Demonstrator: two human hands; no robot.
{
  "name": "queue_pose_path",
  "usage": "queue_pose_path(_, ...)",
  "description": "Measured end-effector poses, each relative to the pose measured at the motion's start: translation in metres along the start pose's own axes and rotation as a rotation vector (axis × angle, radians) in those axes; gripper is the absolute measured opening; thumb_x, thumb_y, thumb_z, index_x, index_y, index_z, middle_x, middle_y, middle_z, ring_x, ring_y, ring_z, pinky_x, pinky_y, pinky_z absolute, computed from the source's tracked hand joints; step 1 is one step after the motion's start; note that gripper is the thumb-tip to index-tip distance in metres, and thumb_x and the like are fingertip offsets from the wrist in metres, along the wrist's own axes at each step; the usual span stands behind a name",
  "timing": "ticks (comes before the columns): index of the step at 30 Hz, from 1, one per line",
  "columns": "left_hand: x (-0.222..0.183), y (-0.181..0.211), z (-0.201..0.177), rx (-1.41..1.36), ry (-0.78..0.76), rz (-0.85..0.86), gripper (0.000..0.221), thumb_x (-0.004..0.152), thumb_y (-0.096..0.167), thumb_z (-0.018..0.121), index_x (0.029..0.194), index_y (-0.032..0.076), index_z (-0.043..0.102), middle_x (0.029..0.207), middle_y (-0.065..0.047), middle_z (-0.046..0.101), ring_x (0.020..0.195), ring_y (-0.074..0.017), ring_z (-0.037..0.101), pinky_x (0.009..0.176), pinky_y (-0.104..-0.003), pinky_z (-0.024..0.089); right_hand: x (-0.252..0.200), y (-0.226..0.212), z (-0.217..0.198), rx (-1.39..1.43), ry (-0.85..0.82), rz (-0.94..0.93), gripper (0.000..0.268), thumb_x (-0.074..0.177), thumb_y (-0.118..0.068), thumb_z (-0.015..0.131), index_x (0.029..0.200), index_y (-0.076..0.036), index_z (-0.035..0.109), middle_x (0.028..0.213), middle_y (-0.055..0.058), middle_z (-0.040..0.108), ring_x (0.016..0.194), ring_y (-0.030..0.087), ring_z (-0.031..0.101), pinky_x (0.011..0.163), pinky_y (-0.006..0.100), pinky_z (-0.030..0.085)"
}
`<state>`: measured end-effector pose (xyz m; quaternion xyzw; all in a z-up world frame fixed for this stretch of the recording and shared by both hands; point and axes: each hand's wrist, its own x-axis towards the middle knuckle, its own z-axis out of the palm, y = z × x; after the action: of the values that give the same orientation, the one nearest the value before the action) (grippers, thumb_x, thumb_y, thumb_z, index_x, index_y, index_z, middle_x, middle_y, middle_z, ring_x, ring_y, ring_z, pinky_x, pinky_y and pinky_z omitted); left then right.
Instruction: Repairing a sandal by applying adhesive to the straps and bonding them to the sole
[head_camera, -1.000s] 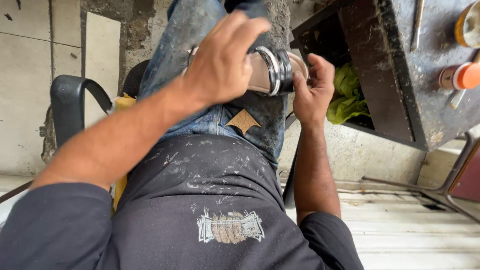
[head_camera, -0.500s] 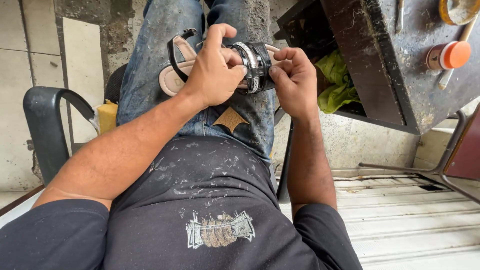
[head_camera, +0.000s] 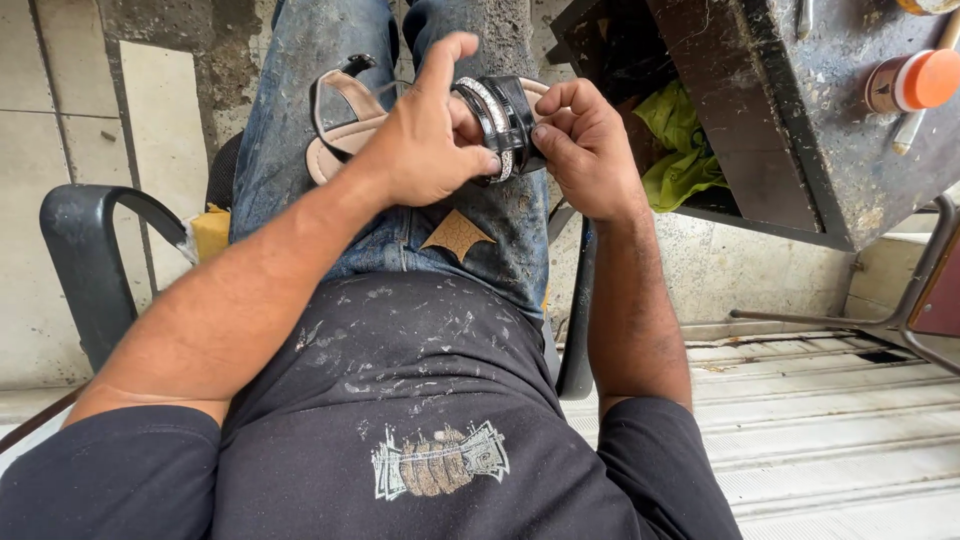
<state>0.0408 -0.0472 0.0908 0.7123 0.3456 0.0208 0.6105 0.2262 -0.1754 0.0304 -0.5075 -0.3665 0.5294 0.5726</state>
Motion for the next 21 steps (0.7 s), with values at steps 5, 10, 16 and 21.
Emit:
queue_pose_path(5, 0.004, -0.021, 0.001, -0.054, 0.094, 0.129, 0.085, 0.078, -0.001, 0.079, 0.146, 0.012, 0.029, 0.073, -0.001, 0.072, 0.065, -0.0108, 0.067, 0.068, -0.027, 0.055, -0.005, -0.012, 0.000, -0.100, -0.018, 0.097, 0.041, 0.091, 0.015, 0.062, 0.114, -0.014, 0.045, 0.080, 0.003, 0.054, 0.072, 0.009, 0.054, 0.068, 0.025, 0.049)
queue_pose_path(10, 0.002, -0.015, 0.003, -0.037, 0.139, 0.117, 0.073, 0.080, 0.004, 0.074, 0.139, 0.011, 0.032, 0.078, -0.001, 0.073, 0.063, -0.0133, 0.063, 0.064, -0.029, 0.054, -0.002, -0.015, -0.002, -0.193, -0.023, 0.159, 0.045, 0.089, 0.013, 0.063, 0.118, -0.016, 0.043, 0.076, 0.003, 0.054, 0.072, 0.009, 0.054, 0.072, 0.025, 0.051)
queue_pose_path(16, 0.007, -0.014, 0.002, -0.090, 0.096, 0.008, 0.068, 0.081, 0.000, 0.075, 0.134, 0.013, 0.034, 0.072, 0.001, 0.069, 0.055, -0.0120, 0.065, 0.059, -0.027, 0.057, -0.002, -0.008, -0.003, 0.009, -0.120, 0.097, 0.041, 0.093, 0.017, 0.060, 0.116, -0.013, 0.043, 0.100, 0.008, 0.060, 0.082, 0.010, 0.062, 0.075, 0.027, 0.055)
queue_pose_path(21, -0.005, -0.007, -0.006, -0.034, -0.004, 0.041, 0.095, 0.079, 0.004, 0.077, 0.154, 0.013, 0.019, 0.081, -0.002, 0.077, 0.077, -0.0130, 0.073, 0.080, -0.028, 0.058, -0.012, -0.034, 0.012, -0.002, -0.034, 0.286, 0.058, 0.091, 0.005, 0.072, 0.129, -0.020, 0.037, 0.098, 0.011, 0.070, 0.062, 0.011, 0.059, 0.047, 0.023, 0.044)
